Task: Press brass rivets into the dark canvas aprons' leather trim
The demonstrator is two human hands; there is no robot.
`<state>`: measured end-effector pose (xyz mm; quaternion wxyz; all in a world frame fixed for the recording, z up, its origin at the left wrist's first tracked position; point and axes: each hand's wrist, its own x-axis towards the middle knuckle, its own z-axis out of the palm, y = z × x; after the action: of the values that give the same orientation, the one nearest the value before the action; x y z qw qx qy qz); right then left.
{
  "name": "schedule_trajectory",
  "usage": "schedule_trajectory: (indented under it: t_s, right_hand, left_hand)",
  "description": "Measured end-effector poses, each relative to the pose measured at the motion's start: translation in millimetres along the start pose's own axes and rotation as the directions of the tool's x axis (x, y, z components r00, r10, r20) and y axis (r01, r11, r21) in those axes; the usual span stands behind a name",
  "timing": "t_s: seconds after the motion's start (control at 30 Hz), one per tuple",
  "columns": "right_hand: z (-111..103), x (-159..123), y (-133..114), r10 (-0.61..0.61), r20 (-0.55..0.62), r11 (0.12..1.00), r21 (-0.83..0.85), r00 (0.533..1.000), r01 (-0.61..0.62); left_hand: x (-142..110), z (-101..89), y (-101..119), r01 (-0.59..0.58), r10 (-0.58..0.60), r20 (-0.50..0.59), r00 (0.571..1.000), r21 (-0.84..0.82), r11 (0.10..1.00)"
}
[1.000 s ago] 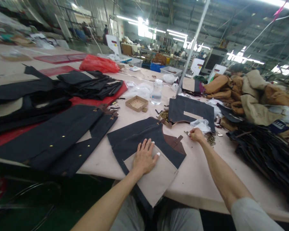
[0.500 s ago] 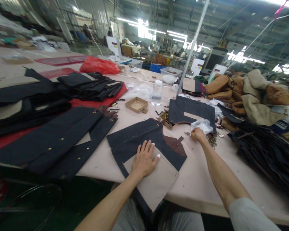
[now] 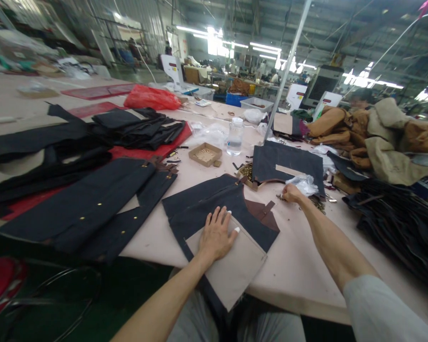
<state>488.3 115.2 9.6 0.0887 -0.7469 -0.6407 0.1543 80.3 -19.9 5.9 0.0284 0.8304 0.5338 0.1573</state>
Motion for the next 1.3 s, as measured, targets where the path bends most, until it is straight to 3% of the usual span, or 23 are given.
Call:
schedule_trajectory:
  t_s: [0.17, 0.43, 0.53, 0.63, 0.7, 0.97, 1.13, 1.3]
  right_hand:
    - [-1.3, -8.0, 0.7, -0.05, 0.061, 0.995, -0.077, 0.997, 0.055]
    - [-0.1, -34.1, -15.6, -0.1, -0.01, 0.98, -0.176, 0.995, 0.097]
    - [9.6, -55.7, -38.1, -0.21, -0.021, 0.973, -0.101, 0.978, 0.207]
    - [25.6, -78.2, -63.1, -0.349, 0.048, 0.936, 0.065, 0.936, 0.345]
    - [34.9, -87.3, -74.5, -0.381, 0.074, 0.92, 0.123, 0.921, 0.371]
    - [45.3, -79.6, -72.6, -0.351, 0.087, 0.916, 0.238, 0.932, 0.323]
    - [47.7, -64.1, -70.3, -0.149, 0.175, 0.907, 0.416, 0.973, 0.064]
    - [42.3, -49.9, -72.8, -0.034, 0.285, 0.872, 0.477, 0.958, -0.111]
  left_hand:
    - [-1.7, 1.0, 1.7, 0.004, -0.004, -0.005, 1.0, -0.003, 1.0]
    - [-5.9, -1.4, 2.9, 0.008, -0.008, 0.0, 1.0, -0.005, 1.0]
    - [-7.0, -0.9, 3.3, -0.001, 0.001, -0.008, 1.0, -0.005, 1.0]
    - [-7.5, -0.1, 4.0, 0.0, -0.001, -0.012, 1.0, -0.014, 1.0]
    - [-7.8, 0.2, 4.1, 0.008, -0.008, -0.011, 1.0, -0.015, 1.0]
    - [-8.1, -0.5, 3.2, -0.009, 0.009, -0.011, 1.0, -0.002, 1.0]
    - [-7.2, 0.5, 3.3, -0.008, 0.008, 0.0, 1.0, -0.004, 1.0]
    - [-6.0, -1.1, 3.8, -0.003, 0.003, 0.004, 1.0, -0.008, 1.0]
